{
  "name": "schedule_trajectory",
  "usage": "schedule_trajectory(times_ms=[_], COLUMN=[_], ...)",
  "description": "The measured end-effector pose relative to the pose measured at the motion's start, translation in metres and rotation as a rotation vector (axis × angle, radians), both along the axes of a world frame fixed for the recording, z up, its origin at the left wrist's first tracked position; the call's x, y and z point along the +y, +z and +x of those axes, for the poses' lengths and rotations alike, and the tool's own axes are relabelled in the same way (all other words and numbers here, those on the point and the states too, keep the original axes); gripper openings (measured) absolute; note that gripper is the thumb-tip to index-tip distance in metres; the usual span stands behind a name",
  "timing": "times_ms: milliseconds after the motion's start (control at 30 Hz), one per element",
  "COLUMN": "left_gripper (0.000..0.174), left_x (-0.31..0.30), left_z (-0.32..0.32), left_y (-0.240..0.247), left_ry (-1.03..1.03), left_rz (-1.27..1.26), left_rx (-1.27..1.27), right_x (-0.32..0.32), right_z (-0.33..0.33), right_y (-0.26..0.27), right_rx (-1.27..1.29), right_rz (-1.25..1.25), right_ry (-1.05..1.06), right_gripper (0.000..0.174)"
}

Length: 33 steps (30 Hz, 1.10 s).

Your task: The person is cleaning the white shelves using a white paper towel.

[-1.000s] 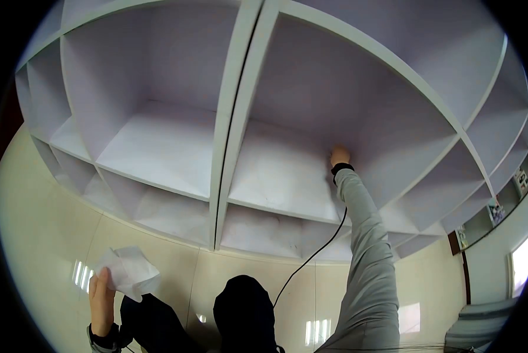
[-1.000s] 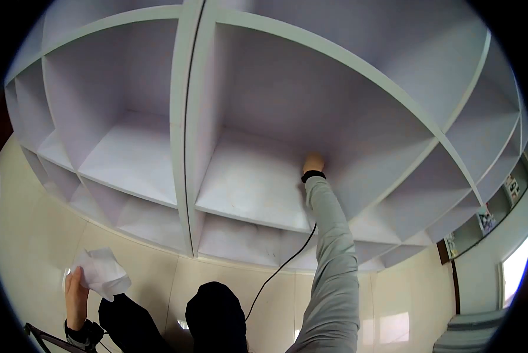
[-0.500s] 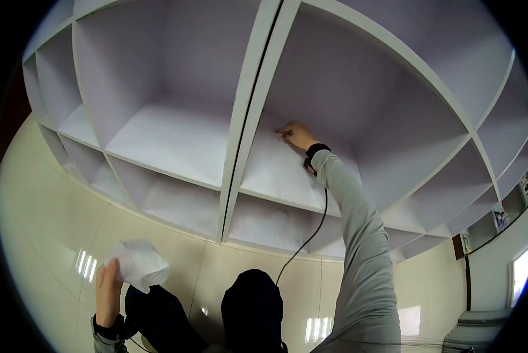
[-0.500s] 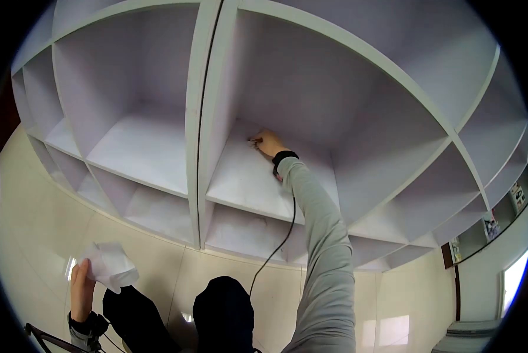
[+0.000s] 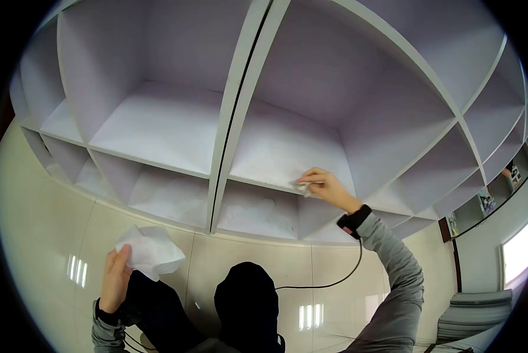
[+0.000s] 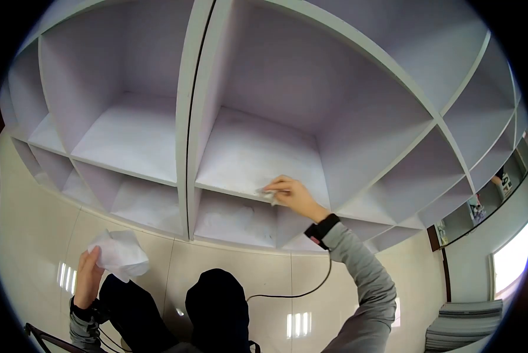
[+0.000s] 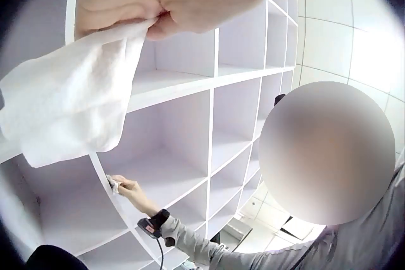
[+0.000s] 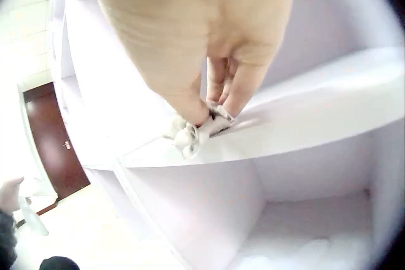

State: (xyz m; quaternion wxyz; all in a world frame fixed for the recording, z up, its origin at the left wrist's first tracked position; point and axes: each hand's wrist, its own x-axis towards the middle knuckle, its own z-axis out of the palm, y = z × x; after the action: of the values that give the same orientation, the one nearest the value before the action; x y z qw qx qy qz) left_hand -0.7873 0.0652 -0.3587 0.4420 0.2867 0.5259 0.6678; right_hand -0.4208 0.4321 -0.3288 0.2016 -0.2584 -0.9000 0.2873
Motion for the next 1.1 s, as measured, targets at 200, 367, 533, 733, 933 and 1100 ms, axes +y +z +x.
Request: schedule_trajectory(times_ms=[200, 367, 533, 733, 933, 1100], left_gripper=[0.037, 0.037, 0.037, 0.038, 0.037, 0.038], left_x=[-0.001, -0.008, -0.017, -0.007, -0.001, -0.001], left_z=[-0.004, -0.005, -0.008, -0.003, 0.001, 0.003], left_y=[-0.004, -0.01, -0.024, -0.02, -0.022, -0.022], left_ry=[0.022, 0.06, 0.061, 0.047, 0.073, 0.064], left_rz=[-0.017, -0.033, -0.081, -0.033, -0.056, -0.029], left_rx=[-0.032, -0.039, -0.068, -0.033, -0.074, -0.027], right_x=[0.064, 0.091, -0.007, -0.035, 0.008, 0.018], right_z=[0.08, 0.006, -0.069, 0.013, 0.061, -0.028], right_y=[-0.024, -0.014, -0.012, -0.006, -0.018, -0.038], right_rx=[-0.132, -0.142, 0.108, 0.054, -0.209, 0.033], right_rz=[0.26, 0.277, 0.155, 0.068, 0.322, 0.554], right_ry=[-0.627, -0.514, -0.245, -0.361, -0.808, -0.668], right_gripper=[0.028, 0.027, 0.025, 0.028, 0.025, 0.018])
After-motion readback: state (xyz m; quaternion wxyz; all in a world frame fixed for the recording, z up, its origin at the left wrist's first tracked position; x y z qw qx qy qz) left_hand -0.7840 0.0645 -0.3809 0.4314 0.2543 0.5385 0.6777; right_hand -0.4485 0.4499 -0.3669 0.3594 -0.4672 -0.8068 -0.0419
